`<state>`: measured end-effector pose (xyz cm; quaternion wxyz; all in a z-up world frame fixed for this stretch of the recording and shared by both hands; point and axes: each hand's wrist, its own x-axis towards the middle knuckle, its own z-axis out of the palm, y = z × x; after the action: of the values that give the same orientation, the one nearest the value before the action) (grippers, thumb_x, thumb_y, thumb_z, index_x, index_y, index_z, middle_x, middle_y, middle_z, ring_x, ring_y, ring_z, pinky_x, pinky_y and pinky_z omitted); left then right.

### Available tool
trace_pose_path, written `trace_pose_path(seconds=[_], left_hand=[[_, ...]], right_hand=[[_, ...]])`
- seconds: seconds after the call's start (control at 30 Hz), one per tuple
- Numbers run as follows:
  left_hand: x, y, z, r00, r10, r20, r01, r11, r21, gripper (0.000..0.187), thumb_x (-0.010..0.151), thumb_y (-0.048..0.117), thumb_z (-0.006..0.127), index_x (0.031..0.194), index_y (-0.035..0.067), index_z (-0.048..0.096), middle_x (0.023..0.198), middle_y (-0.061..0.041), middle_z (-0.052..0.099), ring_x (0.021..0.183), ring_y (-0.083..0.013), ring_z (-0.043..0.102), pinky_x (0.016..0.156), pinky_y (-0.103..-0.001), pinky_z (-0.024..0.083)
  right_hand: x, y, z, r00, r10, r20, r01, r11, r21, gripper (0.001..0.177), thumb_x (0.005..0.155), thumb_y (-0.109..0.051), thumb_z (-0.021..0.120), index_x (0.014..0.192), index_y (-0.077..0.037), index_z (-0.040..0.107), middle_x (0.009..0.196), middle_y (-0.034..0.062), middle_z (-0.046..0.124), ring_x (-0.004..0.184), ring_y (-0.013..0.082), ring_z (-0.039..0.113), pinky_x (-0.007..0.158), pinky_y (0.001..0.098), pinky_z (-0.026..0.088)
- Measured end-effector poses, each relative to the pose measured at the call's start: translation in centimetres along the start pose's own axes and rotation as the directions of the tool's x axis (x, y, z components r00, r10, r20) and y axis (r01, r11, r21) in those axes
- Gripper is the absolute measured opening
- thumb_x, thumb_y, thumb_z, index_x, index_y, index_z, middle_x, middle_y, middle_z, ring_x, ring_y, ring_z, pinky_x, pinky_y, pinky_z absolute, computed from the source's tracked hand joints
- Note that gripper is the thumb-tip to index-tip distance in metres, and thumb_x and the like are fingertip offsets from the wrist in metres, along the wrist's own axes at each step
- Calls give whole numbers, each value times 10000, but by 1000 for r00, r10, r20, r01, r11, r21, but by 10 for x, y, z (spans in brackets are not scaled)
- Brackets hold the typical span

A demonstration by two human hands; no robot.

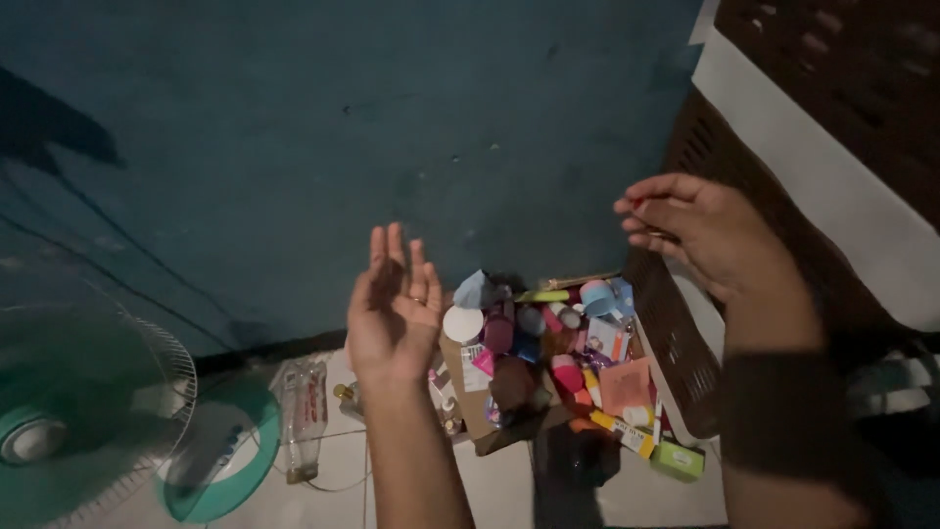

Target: Organizing and cleaning various cosmetic and skincare bottles on a shelf and floor.

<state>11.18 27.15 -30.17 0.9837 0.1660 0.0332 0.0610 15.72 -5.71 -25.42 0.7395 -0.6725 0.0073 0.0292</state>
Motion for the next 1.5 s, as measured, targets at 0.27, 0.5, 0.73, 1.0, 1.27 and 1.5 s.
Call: trace_pose_path(seconds=[0.27,0.5,0.73,1.0,1.27,1.5], left_hand=[[9,6,-1,998,20,-54,-22,999,-26,443,946,133,581,1385,150,637,1407,10,657,1242,-185,619,1002,-341,520],[24,2,-20,997,-54,51,58,995,-80,419,959,123,574,1372,158,636,1393,22,659,1232,-188,625,1006,-363,522],[23,-6,-13,997,-58,52,61,997,-48,439,963,142,577,1400,150,616,1417,0,642,1253,-201,615,1001,-373,527],[37,-21,-19,997,-83,7,83,995,-60,454,957,-16,586,1406,48,582,1404,-162,641,1222,-193,709,956,-256,578],[39,-15,-31,990,-135,43,136,990,-35,379,1035,371,660,780,92,679,477,40,452,344,-51,385,292,-187,287],[47,-22,-33,985,-30,-168,67,974,218,398,1003,470,604,830,120,684,520,36,422,572,-122,515,554,-238,418]], right_hand=[[19,28,0,992,119,-39,-122,990,-76,188,956,-68,626,1132,-24,676,1094,96,729,908,151,682,814,284,578],[25,33,-2,989,138,-50,-143,983,-115,208,988,-126,588,1157,-43,680,1116,75,730,917,126,675,823,264,575],[42,63,-3,984,178,-25,-179,977,-116,219,979,-110,606,1166,-26,682,1111,83,725,922,136,669,832,275,571],[56,101,2,975,211,-67,-219,967,-129,260,933,-93,649,1171,-14,719,1118,84,756,931,130,692,858,269,576],[60,142,16,956,222,-194,-249,960,-128,264,861,-73,751,1118,-9,745,970,95,774,795,120,701,721,241,555],[113,318,-10,891,209,-403,-254,965,-59,320,1020,-285,732,1010,26,803,831,71,673,636,142,527,546,291,373]])
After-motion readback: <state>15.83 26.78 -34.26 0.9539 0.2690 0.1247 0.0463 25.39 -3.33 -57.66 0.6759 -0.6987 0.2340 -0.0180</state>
